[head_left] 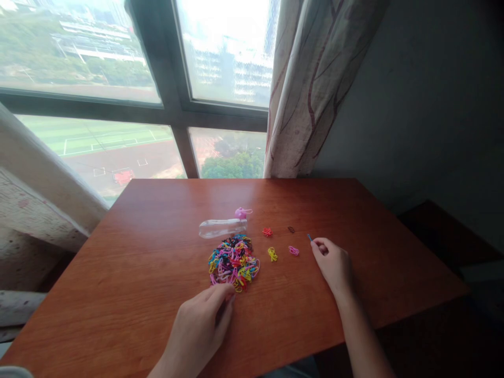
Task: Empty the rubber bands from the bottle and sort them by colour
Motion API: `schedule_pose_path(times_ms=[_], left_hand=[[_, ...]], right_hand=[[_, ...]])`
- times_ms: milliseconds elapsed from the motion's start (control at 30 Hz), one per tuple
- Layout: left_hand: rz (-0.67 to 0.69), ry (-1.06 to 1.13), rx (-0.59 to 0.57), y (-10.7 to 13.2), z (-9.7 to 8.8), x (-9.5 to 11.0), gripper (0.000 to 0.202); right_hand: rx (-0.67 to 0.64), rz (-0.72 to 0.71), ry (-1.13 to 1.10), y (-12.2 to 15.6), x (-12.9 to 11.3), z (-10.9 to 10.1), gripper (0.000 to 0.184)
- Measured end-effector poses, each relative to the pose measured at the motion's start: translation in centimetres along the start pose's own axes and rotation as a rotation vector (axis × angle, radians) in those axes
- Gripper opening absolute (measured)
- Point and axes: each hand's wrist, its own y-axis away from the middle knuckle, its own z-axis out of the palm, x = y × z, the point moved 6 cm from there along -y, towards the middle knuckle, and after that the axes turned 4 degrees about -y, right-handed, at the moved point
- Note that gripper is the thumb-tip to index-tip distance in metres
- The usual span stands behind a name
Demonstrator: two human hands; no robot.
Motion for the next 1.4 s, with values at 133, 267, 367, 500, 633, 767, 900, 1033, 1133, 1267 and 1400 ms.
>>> schedule_pose_path(times_ms=[133, 267, 367, 500, 633, 767, 900, 1033, 1133, 1267, 1400], left_hand=[[-0.012, 0.004, -0.01, -0.1, 0.1, -0.1, 0.016], [-0.011, 0.012, -0.023, -0.1, 0.2, -0.1, 0.016], [-0.01, 0.01, -0.027, 0.1, 0.2, -0.1, 0.016], [-0.007, -0.002, -0.02, 0.1, 0.1, -0.1, 0.017], [0.003, -0.006, -0.007, 0.1, 0.1, 0.0, 0.018], [0.009, -0.015, 0.002, 0.0, 0.2, 0.0, 0.019], [0.016, -0.026, -0.005, 0.0, 0.2, 0.0, 0.019], [0.023, -0.03, 0.004, 0.1, 0.0, -0.1, 0.019], [0.019, -0.022, 0.006, 0.0, -0.1, -0.1, 0.019], [0.004, -0.002, -0.009, -0.1, -0.1, 0.1, 0.02], [-0.01, 0.005, -0.023, 0.0, 0.0, 0.1, 0.019]], right_hand=[[-0.007, -0.02, -0.031, 0.1, 0.0, 0.1, 0.028], [0.001, -0.029, -0.011, 0.2, 0.1, 0.1, 0.029], [0.013, -0.037, 0.0, 0.2, 0.1, 0.1, 0.029], [0.021, -0.045, -0.012, 0.2, 0.2, 0.1, 0.03], [0.006, -0.04, -0.014, 0.1, 0.2, 0.1, 0.028], [0.006, -0.034, -0.029, 0.1, 0.3, 0.2, 0.028], [0.044, -0.06, -0.07, -0.1, -0.2, 0.1, 0.032], [-0.014, -0.105, -0.012, -0.8, -2.1, 0.9, 0.034], [-0.113, -0.098, 0.033, -1.4, -3.5, 2.0, 0.033], [-0.149, -0.091, 0.045, -1.8, -4.7, 2.8, 0.034], [-0.151, -0.093, 0.027, -1.6, -4.9, 2.9, 0.036]])
